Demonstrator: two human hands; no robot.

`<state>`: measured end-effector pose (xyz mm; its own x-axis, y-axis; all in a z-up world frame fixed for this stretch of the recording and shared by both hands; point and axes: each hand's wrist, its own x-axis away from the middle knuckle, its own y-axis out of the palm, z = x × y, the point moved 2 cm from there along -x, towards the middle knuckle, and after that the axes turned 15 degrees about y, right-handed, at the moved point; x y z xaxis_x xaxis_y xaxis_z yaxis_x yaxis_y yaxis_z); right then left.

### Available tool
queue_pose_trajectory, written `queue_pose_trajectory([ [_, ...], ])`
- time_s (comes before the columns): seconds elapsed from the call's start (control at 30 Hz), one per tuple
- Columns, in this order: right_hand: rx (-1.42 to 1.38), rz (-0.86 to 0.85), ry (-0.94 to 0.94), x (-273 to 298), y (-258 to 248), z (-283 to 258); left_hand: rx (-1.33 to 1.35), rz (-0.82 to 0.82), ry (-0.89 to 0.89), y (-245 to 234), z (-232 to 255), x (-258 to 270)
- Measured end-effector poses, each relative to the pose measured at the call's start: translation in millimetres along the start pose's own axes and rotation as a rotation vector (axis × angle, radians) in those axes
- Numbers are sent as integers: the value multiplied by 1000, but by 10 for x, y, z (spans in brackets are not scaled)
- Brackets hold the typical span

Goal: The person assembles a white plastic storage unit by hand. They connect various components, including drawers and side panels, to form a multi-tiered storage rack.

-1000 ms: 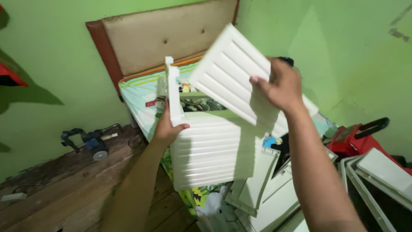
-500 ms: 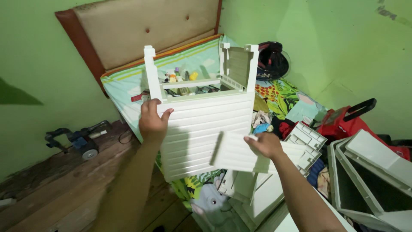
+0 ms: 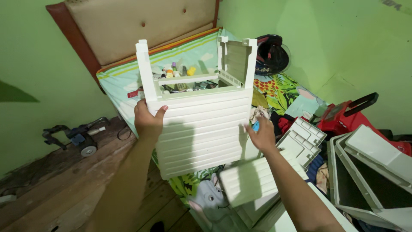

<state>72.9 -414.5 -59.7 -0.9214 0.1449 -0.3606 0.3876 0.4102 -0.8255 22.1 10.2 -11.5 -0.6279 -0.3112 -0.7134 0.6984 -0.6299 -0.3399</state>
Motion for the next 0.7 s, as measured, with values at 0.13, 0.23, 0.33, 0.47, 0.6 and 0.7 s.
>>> queue_pose_trajectory([
  [0.13, -486, -172, 368, -492, 73, -453, 20, 6, -69, 6, -22, 9],
  [0.23, -750, -283, 588, -735, 75, -683, 99, 21, -116, 33, -71, -4],
  [0.33, -658, -249, 657, -768, -35, -860, 7, 15, -92, 11, -40, 6],
  [0.47, -371, -121, 577, -751, -154, -988, -120, -6, -183, 6, 114, 55],
  [0.6, -269, -97, 534, -785, -182, -980, -189, 25, -202, 37, 159, 64],
  [0.7, -142, -180, 691, -791, -312, -1041, -197, 20, -122, 39, 63, 48],
])
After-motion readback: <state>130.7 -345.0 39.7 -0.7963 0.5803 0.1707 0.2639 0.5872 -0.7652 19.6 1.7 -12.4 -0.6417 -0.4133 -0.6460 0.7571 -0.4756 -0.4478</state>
